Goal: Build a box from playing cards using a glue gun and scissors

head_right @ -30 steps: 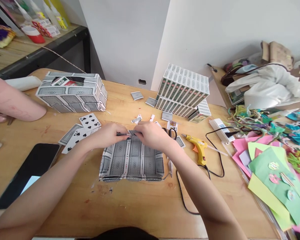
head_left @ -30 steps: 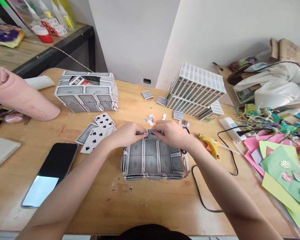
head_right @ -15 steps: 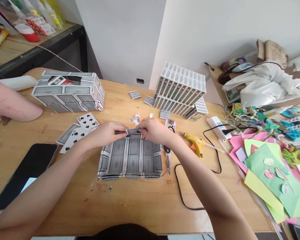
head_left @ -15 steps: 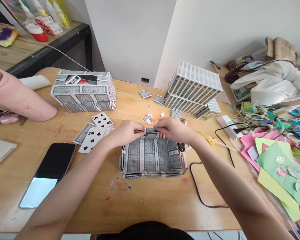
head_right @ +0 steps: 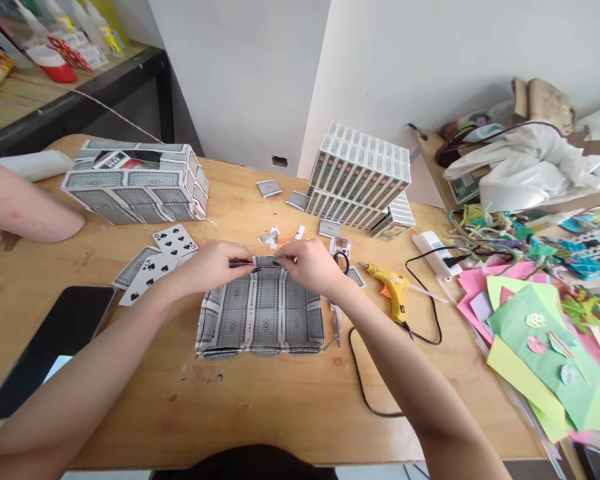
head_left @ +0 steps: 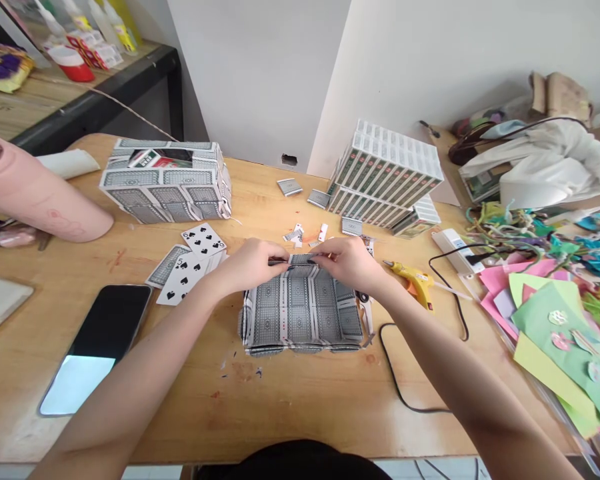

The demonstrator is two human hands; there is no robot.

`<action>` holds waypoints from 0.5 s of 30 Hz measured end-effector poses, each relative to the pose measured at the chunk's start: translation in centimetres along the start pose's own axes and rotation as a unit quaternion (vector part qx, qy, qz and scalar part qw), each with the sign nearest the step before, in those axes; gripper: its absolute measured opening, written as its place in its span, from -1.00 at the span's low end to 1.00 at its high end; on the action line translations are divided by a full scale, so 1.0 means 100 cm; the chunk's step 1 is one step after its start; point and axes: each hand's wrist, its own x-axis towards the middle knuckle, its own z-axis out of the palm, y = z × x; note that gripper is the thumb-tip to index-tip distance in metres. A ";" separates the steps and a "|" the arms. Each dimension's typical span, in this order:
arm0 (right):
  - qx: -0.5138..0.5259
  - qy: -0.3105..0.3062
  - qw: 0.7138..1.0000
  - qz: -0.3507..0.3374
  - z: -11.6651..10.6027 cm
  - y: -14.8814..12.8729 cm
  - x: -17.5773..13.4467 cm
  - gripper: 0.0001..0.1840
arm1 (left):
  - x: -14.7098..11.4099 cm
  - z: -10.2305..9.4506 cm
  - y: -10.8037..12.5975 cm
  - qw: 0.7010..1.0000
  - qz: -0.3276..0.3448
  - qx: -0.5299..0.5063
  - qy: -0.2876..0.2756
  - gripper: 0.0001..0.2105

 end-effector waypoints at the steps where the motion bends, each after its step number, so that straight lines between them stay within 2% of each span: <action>1: 0.000 0.001 1.000 -0.003 0.001 0.001 0.000 -0.80 | 0.000 0.001 0.001 1.000 0.001 -0.022 0.012 -0.86; 5: -0.022 0.013 0.999 -0.041 0.006 0.001 -0.002 -0.79 | 0.001 0.008 0.004 0.988 0.026 -0.114 0.098 -0.80; 8: -0.046 0.040 0.996 -0.071 0.015 0.002 -0.006 -0.75 | 0.002 0.011 0.004 0.983 0.051 -0.102 0.146 -0.85; 11: -0.013 0.070 0.995 -0.073 0.026 0.004 -0.012 -0.73 | 0.002 0.013 0.003 0.983 0.060 -0.091 0.151 -0.86; 15: -0.014 0.068 0.997 -0.045 0.035 0.008 -0.016 -0.75 | 0.001 0.013 0.000 0.984 0.057 -0.092 0.142 -0.86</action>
